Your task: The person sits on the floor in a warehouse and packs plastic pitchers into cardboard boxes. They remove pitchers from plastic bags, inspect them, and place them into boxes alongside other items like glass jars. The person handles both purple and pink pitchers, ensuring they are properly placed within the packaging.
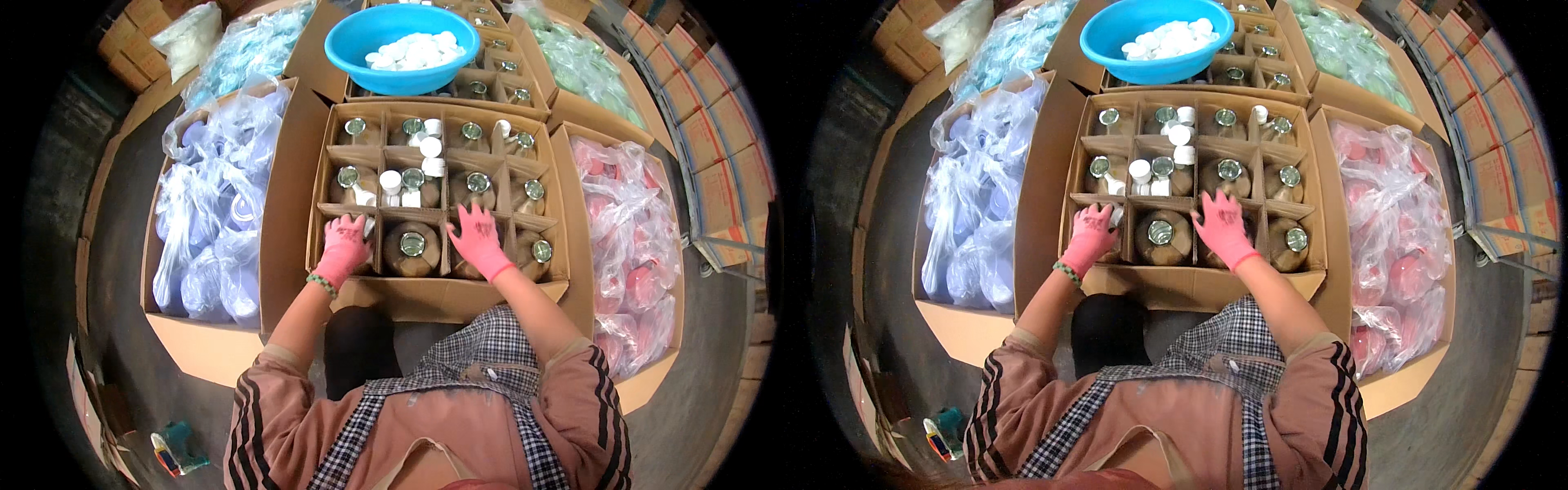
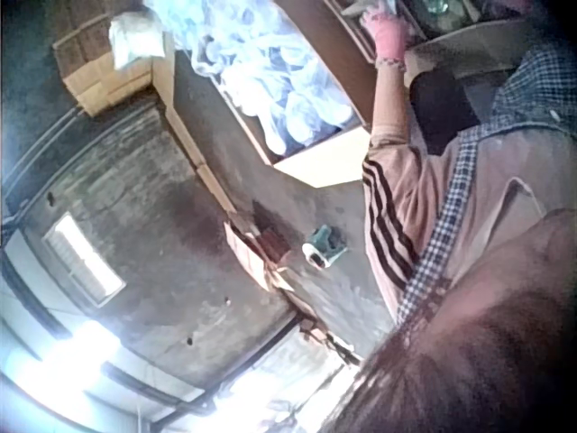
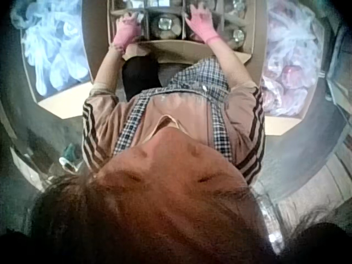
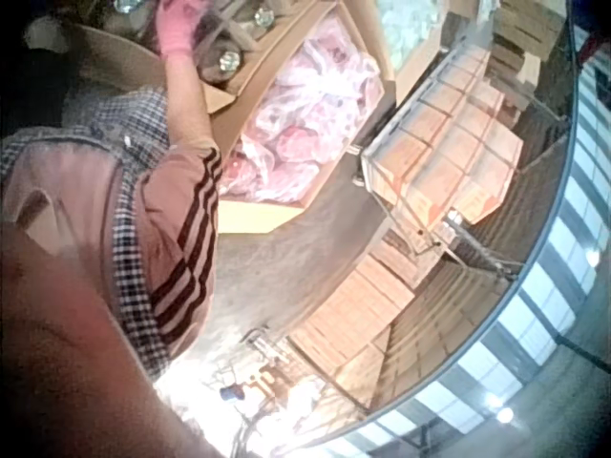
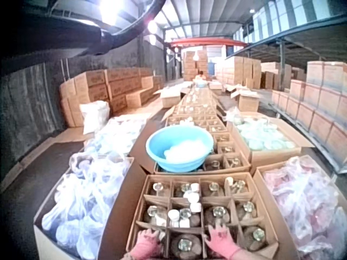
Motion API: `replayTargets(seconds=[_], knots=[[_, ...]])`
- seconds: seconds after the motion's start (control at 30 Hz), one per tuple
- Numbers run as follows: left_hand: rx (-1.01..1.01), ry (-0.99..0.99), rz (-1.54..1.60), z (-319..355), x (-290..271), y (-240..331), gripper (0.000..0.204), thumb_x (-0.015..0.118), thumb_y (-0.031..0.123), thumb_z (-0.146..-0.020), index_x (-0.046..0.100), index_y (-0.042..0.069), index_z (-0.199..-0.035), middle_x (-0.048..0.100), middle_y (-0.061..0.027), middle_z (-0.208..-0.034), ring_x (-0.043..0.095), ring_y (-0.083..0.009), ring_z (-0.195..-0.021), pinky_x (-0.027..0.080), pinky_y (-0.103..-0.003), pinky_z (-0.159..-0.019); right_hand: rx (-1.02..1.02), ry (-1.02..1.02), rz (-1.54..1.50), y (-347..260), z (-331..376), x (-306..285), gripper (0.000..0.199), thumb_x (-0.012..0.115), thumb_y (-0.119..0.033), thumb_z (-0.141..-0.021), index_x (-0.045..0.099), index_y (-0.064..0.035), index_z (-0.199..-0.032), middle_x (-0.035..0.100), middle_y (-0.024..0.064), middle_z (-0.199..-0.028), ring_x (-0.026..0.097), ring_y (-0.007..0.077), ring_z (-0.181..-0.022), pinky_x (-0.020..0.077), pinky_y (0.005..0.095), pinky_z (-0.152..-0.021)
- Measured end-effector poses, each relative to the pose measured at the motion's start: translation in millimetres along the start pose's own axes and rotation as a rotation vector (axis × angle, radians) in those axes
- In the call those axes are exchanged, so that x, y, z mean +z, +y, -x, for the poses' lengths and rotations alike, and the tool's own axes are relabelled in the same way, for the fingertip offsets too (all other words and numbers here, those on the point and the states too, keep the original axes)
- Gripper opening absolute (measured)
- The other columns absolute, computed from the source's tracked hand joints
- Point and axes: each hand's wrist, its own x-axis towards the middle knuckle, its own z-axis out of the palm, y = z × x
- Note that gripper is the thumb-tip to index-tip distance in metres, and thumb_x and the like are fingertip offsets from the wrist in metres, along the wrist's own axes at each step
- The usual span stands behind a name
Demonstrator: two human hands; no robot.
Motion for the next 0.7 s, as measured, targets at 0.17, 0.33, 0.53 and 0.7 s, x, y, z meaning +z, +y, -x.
replayTargets(seconds=[0.17, 0.33, 0.53, 0.7], knots=[[0.018, 0.014, -0.166, -29, 30, 5, 0.025, 0.042, 0.012, -0.077, 0.048, 0.009, -0.101, 0.053, -0.0156, -0.095, 0.050, -0.0308, -0.092, 0.034, -0.043, -0.085, 0.204, -0.229, -0.254, -43, -76, 24, 0.041, 0.049, -0.042, -0.077, 0.053, -0.0031, -0.092, 0.056, 0.0194, -0.094, 0.052, 0.0328, -0.091, 0.0388, 0.0423, -0.080], [0.089, 0.198, -0.027, -21, 14, 8, 0.042, 0.062, 0.015, -0.062, 0.047, 0.008, -0.101, 0.051, -0.0170, -0.096, 0.050, -0.0300, -0.091, 0.037, -0.041, -0.082, 0.400, -0.381, -0.150, -59, -102, 53, 0.054, 0.053, -0.047, -0.073, 0.055, -0.0033, -0.104, 0.052, 0.0188, -0.111, 0.043, 0.0352, -0.109, 0.0254, 0.0498, -0.094], [0.353, 0.277, 0.531, -2, 5, 32, 0.048, 0.065, 0.018, -0.066, 0.045, 0.001, -0.107, 0.049, -0.0207, -0.099, 0.048, -0.0360, -0.091, 0.040, -0.040, -0.079, 0.516, -0.205, -0.682, -50, -92, 34, 0.053, 0.069, -0.039, -0.060, 0.056, 0.0008, -0.093, 0.057, 0.0190, -0.099, 0.053, 0.0306, -0.095, 0.0361, 0.0441, -0.085], [0.525, 0.122, 0.199, -6, 33, 51, 0.037, 0.053, 0.017, -0.075, 0.044, 0.001, -0.108, 0.050, -0.0214, -0.105, 0.045, -0.0362, -0.101, 0.036, -0.040, -0.087, 0.424, 0.092, -1.339, 36, -27, -30, 0.037, 0.068, -0.016, -0.069, 0.051, -0.0011, -0.098, 0.056, 0.0053, -0.088, 0.051, 0.0111, -0.077, 0.0428, 0.0238, -0.067]])
